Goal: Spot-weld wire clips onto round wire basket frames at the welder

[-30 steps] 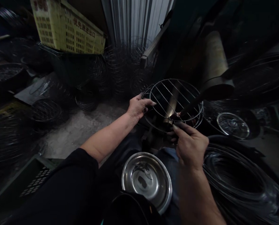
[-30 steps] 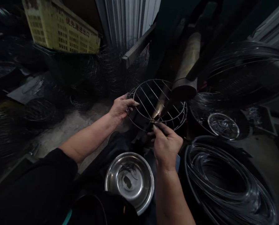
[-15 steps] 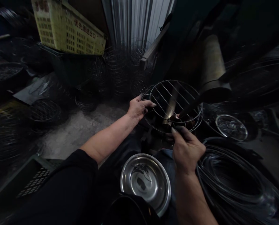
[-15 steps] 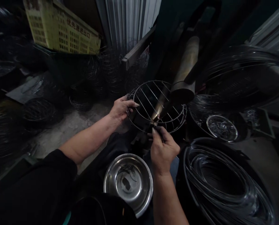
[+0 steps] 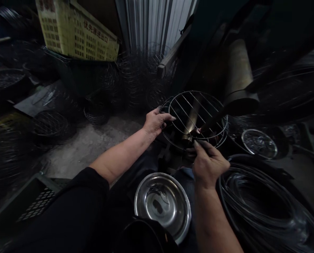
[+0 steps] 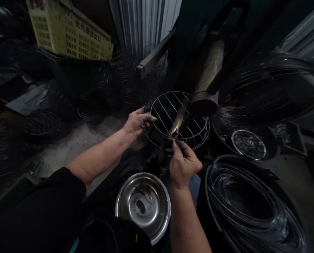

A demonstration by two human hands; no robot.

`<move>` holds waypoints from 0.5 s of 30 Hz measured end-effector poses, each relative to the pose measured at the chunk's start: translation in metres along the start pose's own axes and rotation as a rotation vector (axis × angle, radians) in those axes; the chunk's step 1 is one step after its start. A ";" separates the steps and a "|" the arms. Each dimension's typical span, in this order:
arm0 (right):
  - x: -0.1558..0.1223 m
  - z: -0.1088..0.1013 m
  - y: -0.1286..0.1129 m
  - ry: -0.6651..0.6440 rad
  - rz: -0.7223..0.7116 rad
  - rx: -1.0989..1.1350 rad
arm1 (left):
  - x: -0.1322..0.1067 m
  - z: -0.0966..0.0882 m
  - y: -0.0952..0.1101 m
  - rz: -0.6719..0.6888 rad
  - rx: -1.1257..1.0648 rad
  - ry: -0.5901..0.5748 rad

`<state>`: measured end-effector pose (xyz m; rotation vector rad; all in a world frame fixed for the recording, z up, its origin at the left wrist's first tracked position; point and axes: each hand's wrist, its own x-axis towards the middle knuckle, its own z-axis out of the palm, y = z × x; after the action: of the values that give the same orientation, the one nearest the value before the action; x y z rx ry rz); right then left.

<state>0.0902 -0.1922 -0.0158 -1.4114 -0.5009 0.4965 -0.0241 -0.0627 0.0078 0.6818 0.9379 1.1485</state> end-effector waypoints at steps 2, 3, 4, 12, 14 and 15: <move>0.000 0.002 0.002 0.016 -0.010 0.019 | 0.001 0.001 0.000 0.003 -0.001 0.007; 0.000 0.003 0.003 0.026 -0.019 0.028 | 0.001 0.001 0.001 0.002 -0.001 0.009; 0.000 0.004 0.004 0.037 -0.027 0.036 | 0.002 0.001 0.001 -0.003 -0.001 0.012; 0.007 0.010 0.007 0.074 -0.035 0.097 | 0.010 0.002 0.004 -0.040 -0.003 0.017; 0.009 0.012 0.006 0.068 -0.046 0.093 | 0.013 0.003 0.004 -0.042 0.001 0.017; 0.010 0.012 0.005 0.064 -0.051 0.093 | 0.014 0.003 0.004 -0.047 0.002 0.018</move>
<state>0.0905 -0.1758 -0.0192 -1.3183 -0.4552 0.4273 -0.0213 -0.0484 0.0091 0.6493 0.9653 1.1138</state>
